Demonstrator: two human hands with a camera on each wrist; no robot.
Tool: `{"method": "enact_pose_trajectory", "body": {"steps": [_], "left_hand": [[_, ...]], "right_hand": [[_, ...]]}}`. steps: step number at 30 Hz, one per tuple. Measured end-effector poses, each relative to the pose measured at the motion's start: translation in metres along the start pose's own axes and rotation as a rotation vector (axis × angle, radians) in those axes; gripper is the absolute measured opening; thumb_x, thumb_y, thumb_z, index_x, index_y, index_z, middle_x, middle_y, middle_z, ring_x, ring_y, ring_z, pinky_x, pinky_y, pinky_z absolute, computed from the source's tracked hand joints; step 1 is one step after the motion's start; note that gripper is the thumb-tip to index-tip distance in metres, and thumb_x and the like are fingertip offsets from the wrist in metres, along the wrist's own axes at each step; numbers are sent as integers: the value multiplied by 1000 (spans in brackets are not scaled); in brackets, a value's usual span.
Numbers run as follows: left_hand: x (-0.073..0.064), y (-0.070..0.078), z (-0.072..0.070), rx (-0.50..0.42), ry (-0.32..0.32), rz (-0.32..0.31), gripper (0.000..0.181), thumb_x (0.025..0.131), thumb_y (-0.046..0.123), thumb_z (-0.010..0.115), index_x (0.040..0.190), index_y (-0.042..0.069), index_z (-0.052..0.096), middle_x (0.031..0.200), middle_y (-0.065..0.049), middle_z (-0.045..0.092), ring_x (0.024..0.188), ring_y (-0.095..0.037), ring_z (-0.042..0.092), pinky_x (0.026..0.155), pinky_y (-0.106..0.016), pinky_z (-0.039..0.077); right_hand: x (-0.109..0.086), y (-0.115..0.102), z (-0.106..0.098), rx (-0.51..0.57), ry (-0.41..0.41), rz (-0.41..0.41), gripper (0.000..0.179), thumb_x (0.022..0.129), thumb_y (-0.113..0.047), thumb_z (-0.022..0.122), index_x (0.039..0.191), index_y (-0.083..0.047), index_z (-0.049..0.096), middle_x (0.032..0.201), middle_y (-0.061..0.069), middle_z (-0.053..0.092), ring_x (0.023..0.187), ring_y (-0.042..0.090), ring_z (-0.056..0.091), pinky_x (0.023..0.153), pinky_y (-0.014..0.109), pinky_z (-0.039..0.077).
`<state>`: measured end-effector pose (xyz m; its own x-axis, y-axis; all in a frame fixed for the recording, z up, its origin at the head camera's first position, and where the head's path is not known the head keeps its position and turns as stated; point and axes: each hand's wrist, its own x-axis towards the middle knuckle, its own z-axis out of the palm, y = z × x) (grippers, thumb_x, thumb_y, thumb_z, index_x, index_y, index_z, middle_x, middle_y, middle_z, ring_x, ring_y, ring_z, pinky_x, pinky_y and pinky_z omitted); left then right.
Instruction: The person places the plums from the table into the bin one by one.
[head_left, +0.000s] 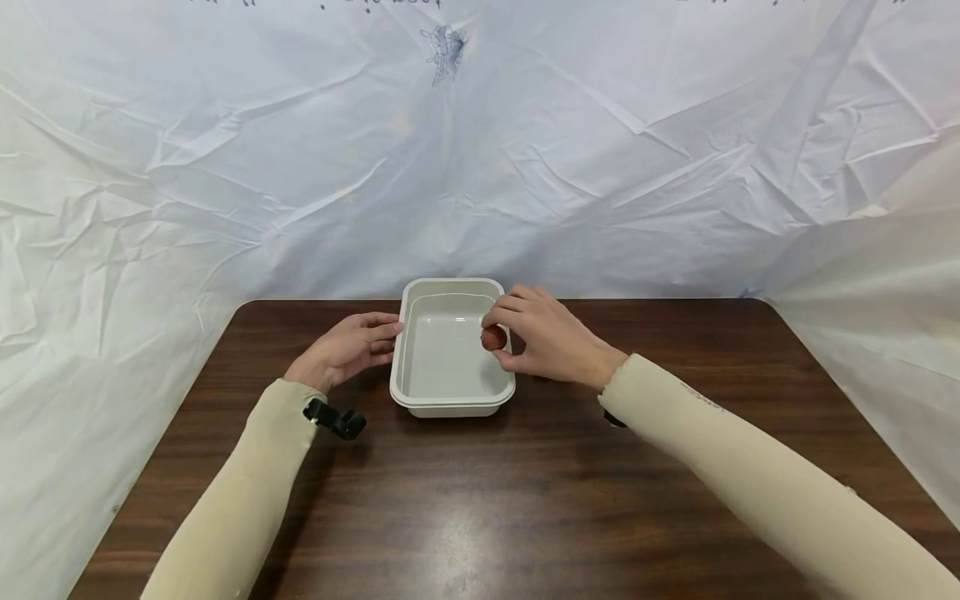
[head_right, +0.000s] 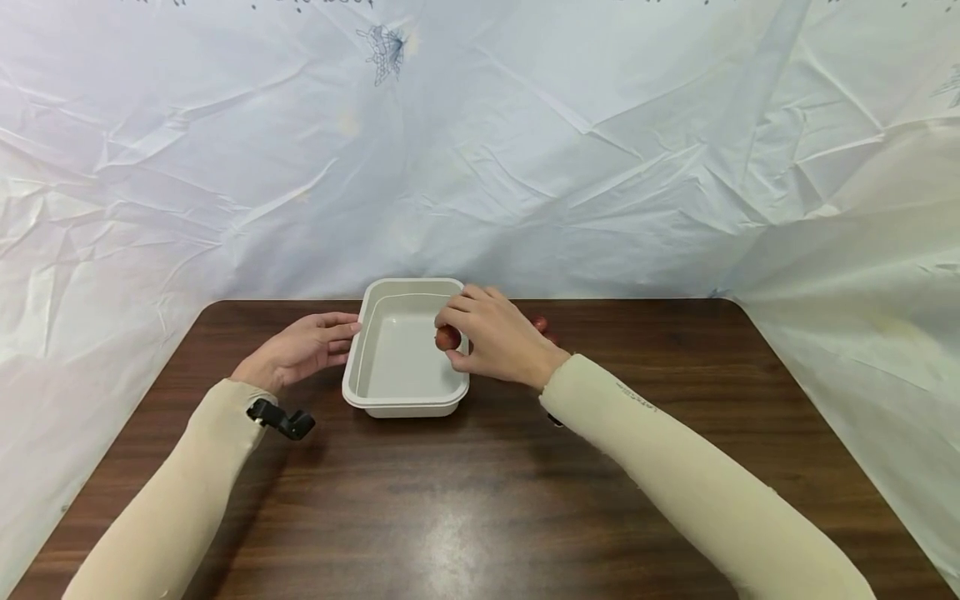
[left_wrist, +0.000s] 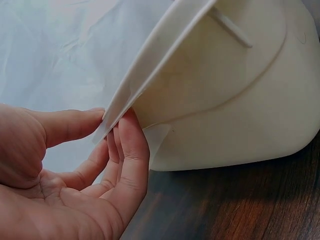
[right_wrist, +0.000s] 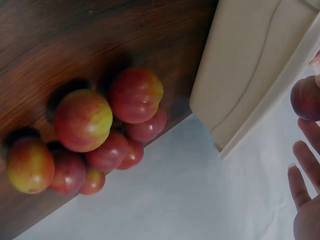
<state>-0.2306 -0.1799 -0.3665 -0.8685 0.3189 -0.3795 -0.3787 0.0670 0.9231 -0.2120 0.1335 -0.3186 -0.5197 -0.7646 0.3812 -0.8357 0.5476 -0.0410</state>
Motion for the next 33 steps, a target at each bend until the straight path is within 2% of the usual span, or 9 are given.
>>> {"method": "enact_pose_trajectory", "body": {"steps": [8,24,33], "left_hand": [[0,-1,-1,-2,-1,2,49,100,21,54,142,5,37,138,-17,47,110,-18,60,85,-28,55],[2,-2,-2,3,12,0,50,98,22,57,141,5,39,134,-15,50,105,-15,60,85,-28,55],[2,-2,-3,5,-11,8,52,98,23,57,142,4,36,134,-14,50,115,-21,57,87,-29,54]], "right_hand": [[18,2,18,40,-111,61,15,84,-23,68,98,-23,64,99,-10,61,106,14,48,90,36,39],[36,7,41,26,-266,165,14,82,-25,72,94,-19,65,92,-7,64,93,16,44,84,37,38],[47,6,46,-34,-354,188,8,80,-21,71,82,-17,65,74,-8,60,82,17,49,83,36,41]]}}
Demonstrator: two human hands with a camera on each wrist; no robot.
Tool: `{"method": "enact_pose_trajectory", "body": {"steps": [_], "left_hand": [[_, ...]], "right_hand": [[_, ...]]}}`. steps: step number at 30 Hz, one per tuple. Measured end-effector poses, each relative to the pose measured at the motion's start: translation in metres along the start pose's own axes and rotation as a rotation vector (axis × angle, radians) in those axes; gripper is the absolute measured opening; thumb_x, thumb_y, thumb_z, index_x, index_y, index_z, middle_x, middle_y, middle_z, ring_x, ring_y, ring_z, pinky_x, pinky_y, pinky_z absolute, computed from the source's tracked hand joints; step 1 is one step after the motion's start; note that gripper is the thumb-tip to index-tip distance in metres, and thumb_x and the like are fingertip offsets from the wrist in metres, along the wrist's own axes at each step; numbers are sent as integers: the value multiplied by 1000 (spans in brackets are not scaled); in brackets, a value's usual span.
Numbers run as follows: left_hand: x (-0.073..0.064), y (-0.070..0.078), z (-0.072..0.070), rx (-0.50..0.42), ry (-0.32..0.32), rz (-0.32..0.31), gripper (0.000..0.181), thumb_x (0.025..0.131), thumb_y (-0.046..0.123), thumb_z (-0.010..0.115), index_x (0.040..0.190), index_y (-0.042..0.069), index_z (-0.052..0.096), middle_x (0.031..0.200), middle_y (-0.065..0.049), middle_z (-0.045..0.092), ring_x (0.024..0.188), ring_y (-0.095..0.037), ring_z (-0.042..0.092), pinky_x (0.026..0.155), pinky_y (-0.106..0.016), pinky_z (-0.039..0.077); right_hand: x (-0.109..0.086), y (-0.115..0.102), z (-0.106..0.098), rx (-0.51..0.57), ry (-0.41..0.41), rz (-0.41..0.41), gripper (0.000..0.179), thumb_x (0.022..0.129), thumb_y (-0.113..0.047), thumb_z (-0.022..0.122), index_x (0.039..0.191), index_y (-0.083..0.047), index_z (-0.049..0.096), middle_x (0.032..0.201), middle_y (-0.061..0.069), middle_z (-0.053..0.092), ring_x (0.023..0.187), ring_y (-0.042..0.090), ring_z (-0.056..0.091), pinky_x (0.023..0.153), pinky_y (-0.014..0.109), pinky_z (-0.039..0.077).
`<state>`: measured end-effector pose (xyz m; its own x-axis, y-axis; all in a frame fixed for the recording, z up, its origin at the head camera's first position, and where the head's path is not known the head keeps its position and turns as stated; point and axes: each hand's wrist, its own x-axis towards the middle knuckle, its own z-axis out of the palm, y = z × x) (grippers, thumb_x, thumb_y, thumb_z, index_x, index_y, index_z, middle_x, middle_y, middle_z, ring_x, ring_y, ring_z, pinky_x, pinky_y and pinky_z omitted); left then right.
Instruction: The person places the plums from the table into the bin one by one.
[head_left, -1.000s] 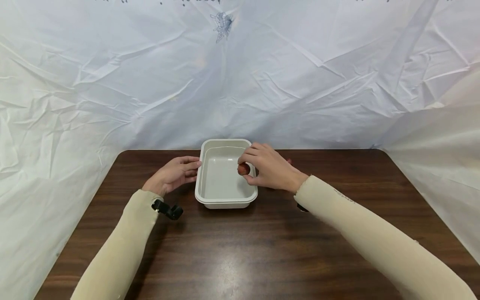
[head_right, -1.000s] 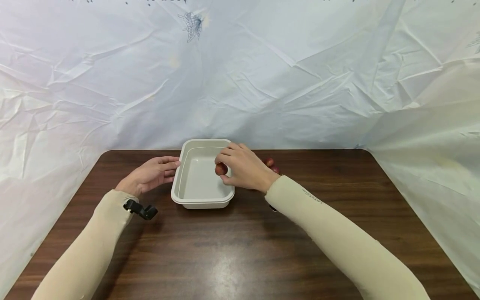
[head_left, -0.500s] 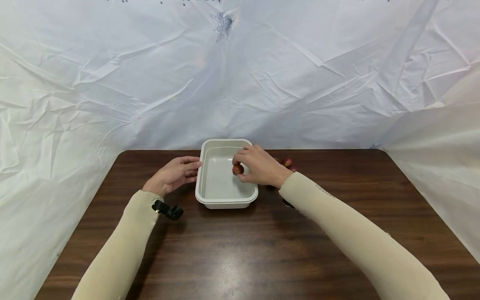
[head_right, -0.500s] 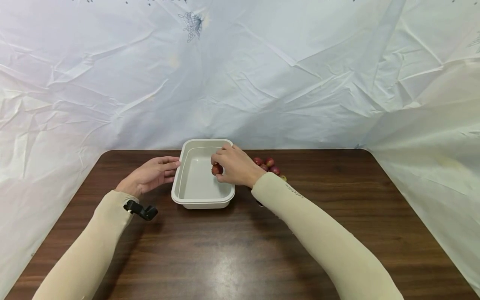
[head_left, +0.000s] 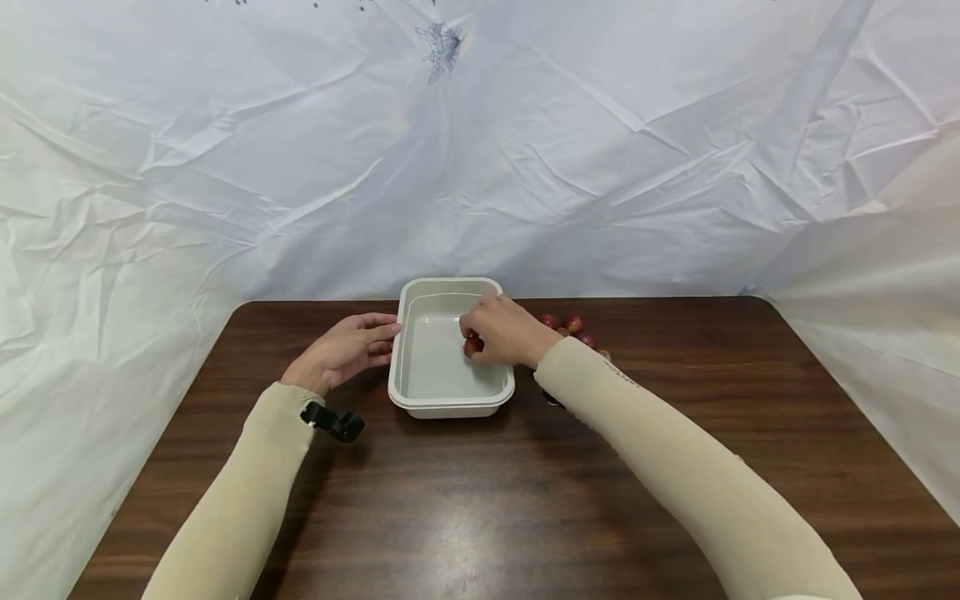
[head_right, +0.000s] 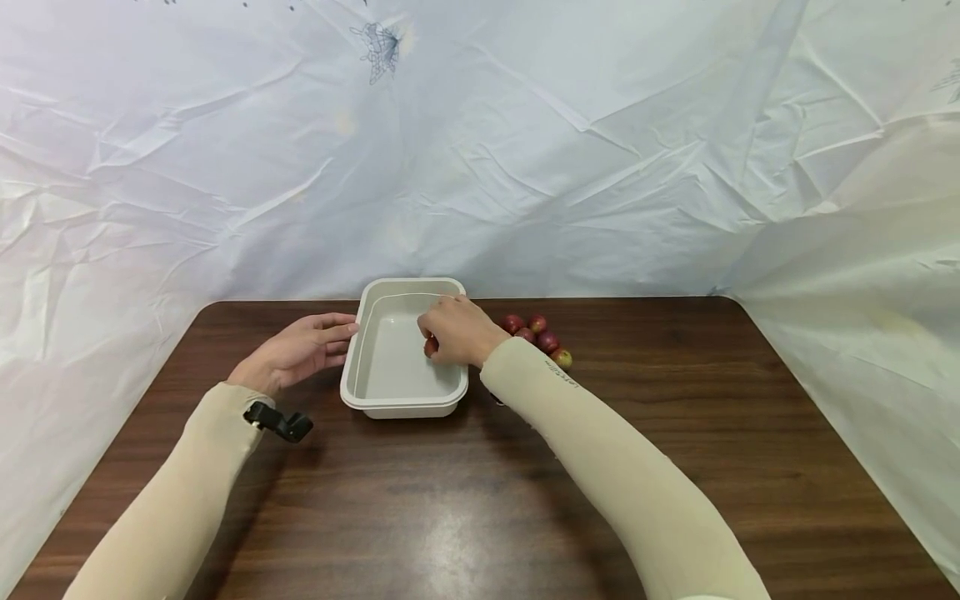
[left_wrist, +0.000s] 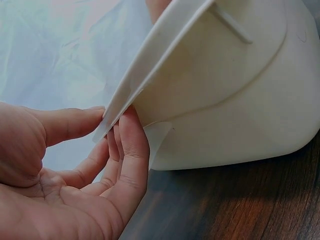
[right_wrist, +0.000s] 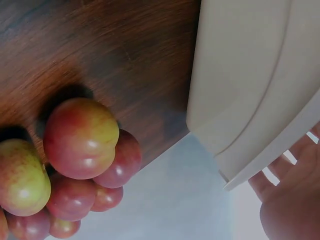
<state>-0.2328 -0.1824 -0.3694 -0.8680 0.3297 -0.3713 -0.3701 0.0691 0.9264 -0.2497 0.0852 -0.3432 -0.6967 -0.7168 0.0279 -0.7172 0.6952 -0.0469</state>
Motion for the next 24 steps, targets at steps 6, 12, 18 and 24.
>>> {"method": "enact_pose_trajectory", "body": {"steps": [6,12,18,24], "left_hand": [[-1,0,-1,-3,-3,1,51,99,22,56,142,5,36,137,-15,49,113,-20,59,88,-29,55],[-2,0,0,5,-3,0,50,99,22,55,143,5,36,139,-16,47,117,-22,57,89,-30,54],[-2,-1,2,17,5,9,52,99,23,56,142,4,36,137,-16,49,120,-25,55,88,-29,54],[0,-3,2,11,10,28,49,99,22,55,140,2,37,134,-16,50,125,-31,51,87,-29,55]], "right_hand": [[1,-1,0,-9,-26,18,10,80,-23,72,85,-16,67,77,-5,61,85,18,49,84,38,41],[-3,1,-3,35,-34,51,30,84,-32,74,107,-15,68,105,-1,68,102,20,49,94,41,39],[-18,3,-9,43,51,8,30,84,-30,73,111,-18,67,113,-3,67,111,17,48,98,41,40],[-37,3,-15,31,167,-49,31,85,-32,71,112,-17,66,112,-4,66,110,17,51,102,41,41]]}}
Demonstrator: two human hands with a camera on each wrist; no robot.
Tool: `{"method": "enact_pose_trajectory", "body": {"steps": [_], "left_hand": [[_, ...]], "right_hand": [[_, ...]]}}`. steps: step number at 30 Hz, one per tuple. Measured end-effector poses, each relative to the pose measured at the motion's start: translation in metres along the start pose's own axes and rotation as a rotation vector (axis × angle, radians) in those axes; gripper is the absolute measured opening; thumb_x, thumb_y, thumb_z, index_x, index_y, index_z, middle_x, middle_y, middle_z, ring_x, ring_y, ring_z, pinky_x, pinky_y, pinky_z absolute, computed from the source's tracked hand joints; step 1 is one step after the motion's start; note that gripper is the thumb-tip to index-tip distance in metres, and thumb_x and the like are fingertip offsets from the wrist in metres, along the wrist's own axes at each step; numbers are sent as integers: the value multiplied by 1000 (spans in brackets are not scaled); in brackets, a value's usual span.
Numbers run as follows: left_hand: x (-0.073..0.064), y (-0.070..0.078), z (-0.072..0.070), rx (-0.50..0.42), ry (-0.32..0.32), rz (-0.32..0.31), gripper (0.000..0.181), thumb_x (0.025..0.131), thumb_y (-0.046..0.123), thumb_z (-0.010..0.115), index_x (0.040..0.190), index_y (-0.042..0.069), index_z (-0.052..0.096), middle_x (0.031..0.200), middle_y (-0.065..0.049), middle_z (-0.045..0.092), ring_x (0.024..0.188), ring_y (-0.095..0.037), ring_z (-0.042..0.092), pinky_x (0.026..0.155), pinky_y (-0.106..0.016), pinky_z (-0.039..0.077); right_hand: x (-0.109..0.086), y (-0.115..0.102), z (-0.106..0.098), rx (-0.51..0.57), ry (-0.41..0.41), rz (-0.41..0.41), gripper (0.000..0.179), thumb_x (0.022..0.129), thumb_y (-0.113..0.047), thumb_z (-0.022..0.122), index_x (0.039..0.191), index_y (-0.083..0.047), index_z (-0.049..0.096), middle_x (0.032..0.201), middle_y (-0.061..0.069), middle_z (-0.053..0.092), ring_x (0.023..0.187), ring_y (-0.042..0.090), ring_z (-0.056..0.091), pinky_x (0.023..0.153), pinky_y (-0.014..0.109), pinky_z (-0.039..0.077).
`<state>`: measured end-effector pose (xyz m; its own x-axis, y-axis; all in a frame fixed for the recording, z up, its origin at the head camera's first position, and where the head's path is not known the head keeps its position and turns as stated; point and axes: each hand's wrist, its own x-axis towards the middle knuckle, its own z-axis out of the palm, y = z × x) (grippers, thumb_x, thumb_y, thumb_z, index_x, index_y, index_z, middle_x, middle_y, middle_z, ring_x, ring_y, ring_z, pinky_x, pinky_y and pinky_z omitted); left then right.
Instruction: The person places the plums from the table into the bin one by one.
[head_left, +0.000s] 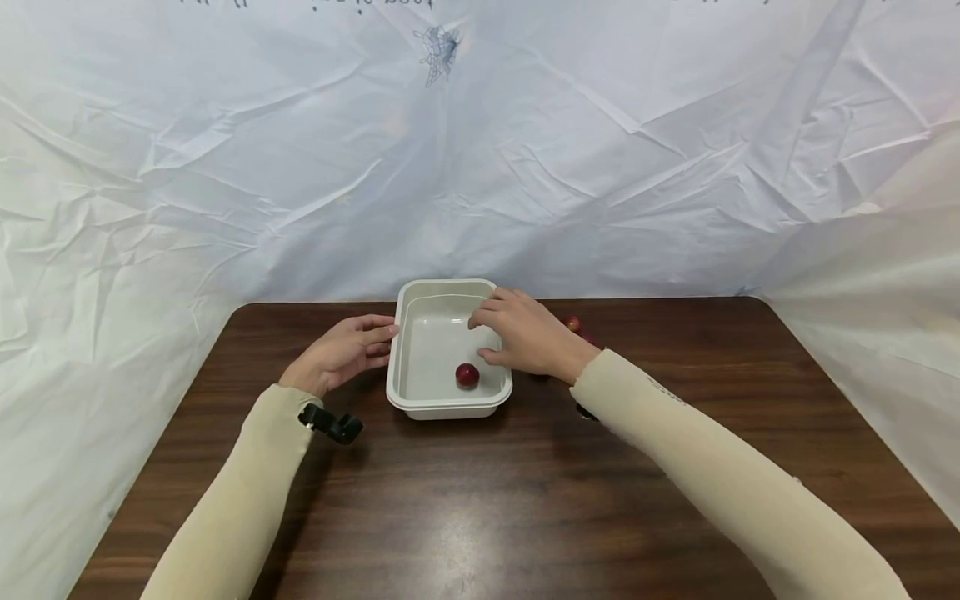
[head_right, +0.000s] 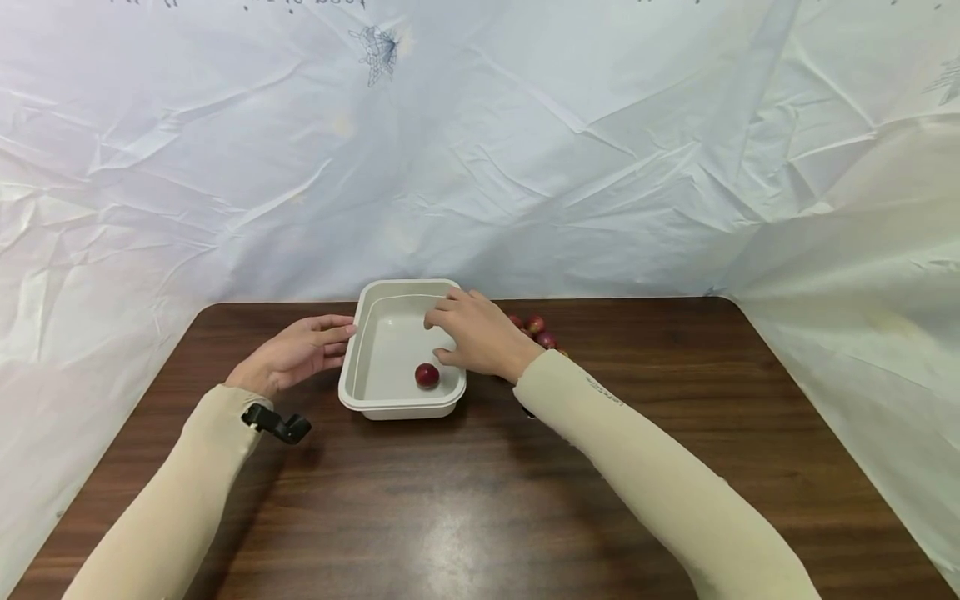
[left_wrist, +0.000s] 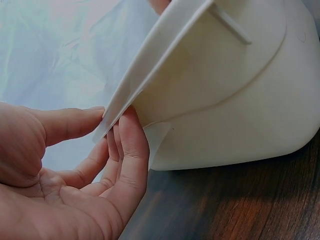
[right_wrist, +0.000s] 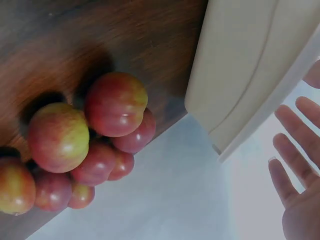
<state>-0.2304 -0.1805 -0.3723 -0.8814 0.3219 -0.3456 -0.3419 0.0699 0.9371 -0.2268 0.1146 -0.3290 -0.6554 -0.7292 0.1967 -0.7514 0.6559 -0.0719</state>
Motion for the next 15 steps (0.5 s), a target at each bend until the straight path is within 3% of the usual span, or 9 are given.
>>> {"method": "enact_pose_trajectory", "body": {"steps": [5,15], "left_hand": [[-2,0,1,-6,-5,-6,51,100,23,54,143,4,35,139,-17,46,125,-30,51,88,-29,55],[-4,-2,3,0,21,18,52,99,26,55,142,3,36,137,-16,47,117,-25,55,88,-28,54]], "right_hand": [[-15,2,-7,1,74,-23,33,86,-32,70,114,-15,66,112,-3,66,109,19,53,101,41,43],[-48,9,-23,3,161,20,34,83,-31,73,114,-17,67,111,-3,66,109,19,53,93,42,46]]}}
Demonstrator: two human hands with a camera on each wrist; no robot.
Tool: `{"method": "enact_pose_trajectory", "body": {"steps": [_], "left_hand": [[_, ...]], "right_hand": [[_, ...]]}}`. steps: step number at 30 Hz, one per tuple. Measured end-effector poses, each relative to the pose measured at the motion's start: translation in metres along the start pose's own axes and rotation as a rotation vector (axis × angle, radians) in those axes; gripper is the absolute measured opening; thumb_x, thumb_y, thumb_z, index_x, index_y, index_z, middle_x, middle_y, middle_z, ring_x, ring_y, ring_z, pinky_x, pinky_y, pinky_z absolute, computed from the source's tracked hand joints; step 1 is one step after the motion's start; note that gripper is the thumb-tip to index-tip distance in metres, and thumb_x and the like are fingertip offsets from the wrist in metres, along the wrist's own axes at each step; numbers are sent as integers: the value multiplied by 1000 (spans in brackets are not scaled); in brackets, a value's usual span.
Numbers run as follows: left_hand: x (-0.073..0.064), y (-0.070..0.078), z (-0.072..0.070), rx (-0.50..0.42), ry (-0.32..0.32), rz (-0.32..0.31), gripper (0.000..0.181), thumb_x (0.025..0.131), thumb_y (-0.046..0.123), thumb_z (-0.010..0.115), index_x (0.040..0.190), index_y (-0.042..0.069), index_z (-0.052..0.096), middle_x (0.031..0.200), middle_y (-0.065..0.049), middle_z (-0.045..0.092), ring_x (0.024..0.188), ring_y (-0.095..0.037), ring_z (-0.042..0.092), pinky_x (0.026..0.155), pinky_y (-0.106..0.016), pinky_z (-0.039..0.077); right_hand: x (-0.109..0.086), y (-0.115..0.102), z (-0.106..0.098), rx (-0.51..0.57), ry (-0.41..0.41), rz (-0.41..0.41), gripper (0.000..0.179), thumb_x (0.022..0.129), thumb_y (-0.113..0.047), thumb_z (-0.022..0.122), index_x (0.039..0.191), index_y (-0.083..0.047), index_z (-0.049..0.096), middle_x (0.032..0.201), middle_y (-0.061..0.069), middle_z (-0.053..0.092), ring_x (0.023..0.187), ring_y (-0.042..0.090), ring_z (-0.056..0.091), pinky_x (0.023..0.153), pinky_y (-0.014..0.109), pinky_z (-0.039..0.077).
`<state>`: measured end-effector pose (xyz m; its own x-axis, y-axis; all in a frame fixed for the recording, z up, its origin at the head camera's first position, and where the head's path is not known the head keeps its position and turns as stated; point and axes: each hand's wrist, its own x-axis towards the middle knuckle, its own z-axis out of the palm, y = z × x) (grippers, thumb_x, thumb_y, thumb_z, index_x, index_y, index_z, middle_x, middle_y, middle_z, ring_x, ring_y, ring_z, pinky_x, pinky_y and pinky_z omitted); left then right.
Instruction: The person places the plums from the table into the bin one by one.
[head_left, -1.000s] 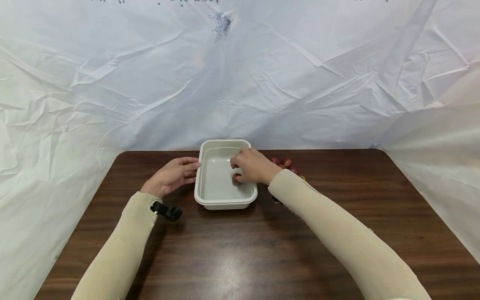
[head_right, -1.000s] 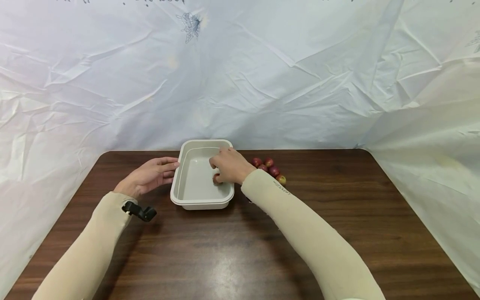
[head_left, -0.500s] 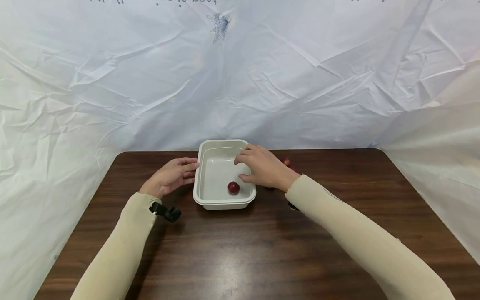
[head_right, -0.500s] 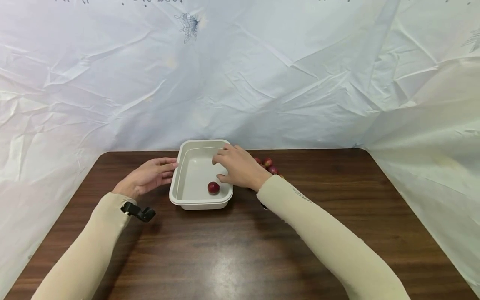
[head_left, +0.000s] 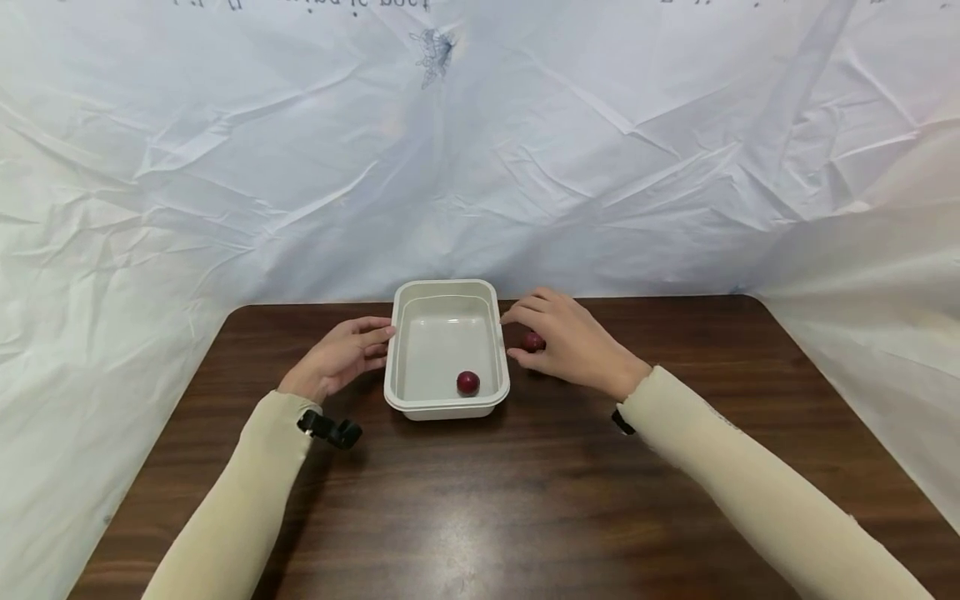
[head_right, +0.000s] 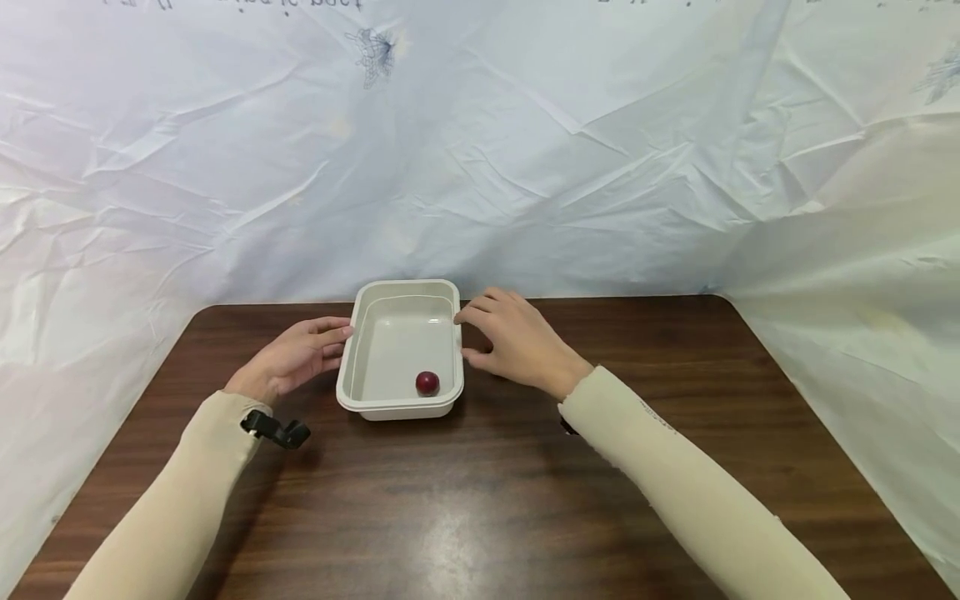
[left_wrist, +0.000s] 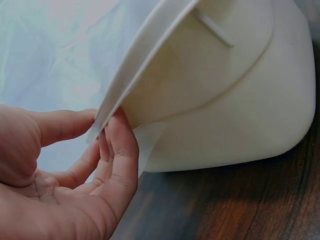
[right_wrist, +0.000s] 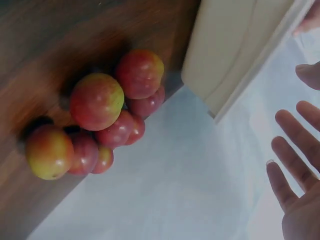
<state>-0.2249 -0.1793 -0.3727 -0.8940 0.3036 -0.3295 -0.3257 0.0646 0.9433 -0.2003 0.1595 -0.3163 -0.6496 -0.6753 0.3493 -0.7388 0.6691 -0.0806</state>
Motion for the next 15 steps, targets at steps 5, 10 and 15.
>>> {"method": "enact_pose_trajectory", "body": {"steps": [5,10,15], "left_hand": [[-2,-3,0,4,29,15,52,99,27,56,141,3,38,137,-17,47,113,-23,58,87,-28,54],[-4,-4,3,3,47,12,49,99,27,54,141,5,39,140,-19,45,115,-26,57,86,-28,55],[-6,-2,5,13,43,18,54,98,29,56,143,7,37,143,-20,43,120,-27,56,87,-29,55]], "right_hand": [[-14,4,-6,-11,7,20,34,84,-32,72,115,-19,65,113,-4,65,108,18,52,88,41,45],[-28,11,-9,-12,14,64,35,84,-32,72,114,-17,66,112,-5,65,111,17,51,101,41,41],[-43,18,-13,-13,44,79,33,82,-31,75,111,-18,67,110,-4,66,108,16,52,99,41,41]]}}
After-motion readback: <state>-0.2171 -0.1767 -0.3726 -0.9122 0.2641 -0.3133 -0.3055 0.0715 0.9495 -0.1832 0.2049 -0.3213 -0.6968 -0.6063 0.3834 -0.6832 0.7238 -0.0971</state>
